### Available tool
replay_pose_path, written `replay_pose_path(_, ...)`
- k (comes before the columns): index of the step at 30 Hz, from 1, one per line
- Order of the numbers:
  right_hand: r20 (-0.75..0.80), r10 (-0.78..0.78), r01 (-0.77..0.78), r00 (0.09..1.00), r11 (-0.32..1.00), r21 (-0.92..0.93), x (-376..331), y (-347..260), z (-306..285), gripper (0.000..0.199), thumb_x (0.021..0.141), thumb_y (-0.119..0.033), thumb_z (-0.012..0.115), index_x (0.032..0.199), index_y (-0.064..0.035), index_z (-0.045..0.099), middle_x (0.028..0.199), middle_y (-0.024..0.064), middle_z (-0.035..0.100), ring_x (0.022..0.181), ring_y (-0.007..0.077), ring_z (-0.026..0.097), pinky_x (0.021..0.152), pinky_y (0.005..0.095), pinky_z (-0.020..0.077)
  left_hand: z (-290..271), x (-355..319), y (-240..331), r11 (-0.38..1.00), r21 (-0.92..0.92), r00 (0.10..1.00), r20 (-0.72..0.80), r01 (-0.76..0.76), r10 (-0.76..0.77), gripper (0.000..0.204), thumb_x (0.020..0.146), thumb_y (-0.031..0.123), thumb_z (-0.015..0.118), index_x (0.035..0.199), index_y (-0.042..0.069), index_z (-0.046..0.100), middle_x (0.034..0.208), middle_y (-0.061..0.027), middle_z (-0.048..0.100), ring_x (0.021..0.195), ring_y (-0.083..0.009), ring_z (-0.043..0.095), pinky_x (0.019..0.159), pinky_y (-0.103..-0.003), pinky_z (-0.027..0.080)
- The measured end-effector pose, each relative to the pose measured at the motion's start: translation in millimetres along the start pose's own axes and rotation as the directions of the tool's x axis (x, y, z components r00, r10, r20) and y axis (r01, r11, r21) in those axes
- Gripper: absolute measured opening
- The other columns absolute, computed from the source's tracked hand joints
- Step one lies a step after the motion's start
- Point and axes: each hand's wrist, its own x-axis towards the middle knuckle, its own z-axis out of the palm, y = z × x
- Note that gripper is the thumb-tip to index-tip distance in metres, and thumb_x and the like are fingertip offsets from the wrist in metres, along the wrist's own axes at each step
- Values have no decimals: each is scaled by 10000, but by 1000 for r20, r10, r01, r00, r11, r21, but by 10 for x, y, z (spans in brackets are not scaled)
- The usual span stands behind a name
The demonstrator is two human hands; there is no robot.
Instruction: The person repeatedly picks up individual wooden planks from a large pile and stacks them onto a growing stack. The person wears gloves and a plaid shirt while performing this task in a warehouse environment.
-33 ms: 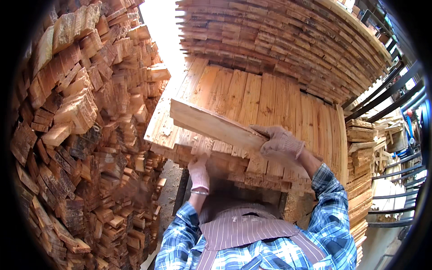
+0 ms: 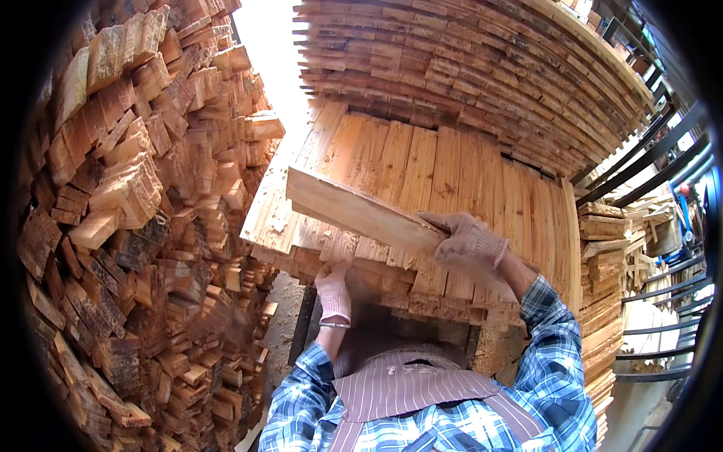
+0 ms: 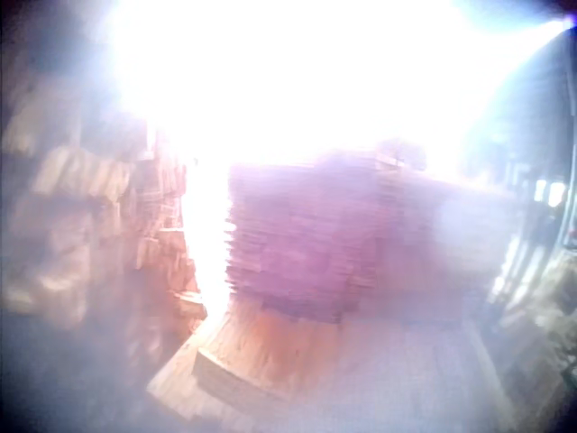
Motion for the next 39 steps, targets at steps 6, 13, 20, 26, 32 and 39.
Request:
replay_pose_path(6, 3, 14, -14, 1000, 1000, -27, 299, -91, -49, 733, 686, -177, 649, 1400, -70, 526, 1061, 151, 710, 938, 194, 669, 847, 300, 503, -25, 165, -126, 997, -52, 989, 138, -48, 55, 130, 870, 183, 702, 883, 66, 646, 639, 16, 550, 532, -74, 510, 439, -283, 374)
replay_pose_path(13, 64, -184, 194, 981, 915, -355, 1284, 241, 93, 694, 760, -328, 637, 1402, -94, 520, 1143, 207, 677, 1038, 317, 655, 923, 373, 489, 145, -235, 501, 920, 136, 912, 246, -367, 328, 164, 913, 116, 694, 1019, -4, 657, 828, -9, 650, 704, -65, 581, 639, -214, 489)
replay_pose_path(20, 79, -171, 175, 982, 679, -713, 1277, 200, 397, 869, 737, -364, 648, 1496, -60, 353, 1155, 274, 587, 1113, 396, 579, 938, 410, 463, 314, 43, 841, 671, 373, 768, 321, -641, 554, 280, 863, 65, 729, 1124, -16, 666, 979, -98, 715, 868, -147, 665, 780, -284, 547)
replay_pose_path(26, 134, -35, 98, 990, 863, -495, 1550, 239, 76, 836, 710, -476, 709, 1431, -113, 493, 1163, 261, 584, 1091, 382, 586, 918, 445, 474, 515, 423, 788, 218, 402, 423, 542, -889, 726, 281, 777, 55, 754, 1048, 23, 689, 946, -156, 705, 847, -293, 688, 758, -369, 556)
replay_pose_path(32, -52, -110, 37, 993, 680, -732, 2202, 516, -203, 807, 739, -604, 695, 1436, -246, 501, 1201, 179, 594, 1152, 357, 535, 979, 434, 434, 977, 904, 878, -128, 457, 262, 694, -880, 670, 322, 759, 142, 733, 1056, 37, 663, 975, -134, 676, 981, -342, 630, 895, -455, 478)
replay_pose_path(39, -201, -310, 16, 929, 578, -816, 2656, 797, -199, 739, 764, -571, 697, 1423, -296, 510, 1387, 126, 519, 1244, 370, 470, 993, 453, 427, 998, 1032, 844, -334, 504, 293, 805, -796, 516, 394, 765, 332, 711, 1035, 49, 665, 998, -112, 669, 1038, -326, 597, 1047, -505, 375)
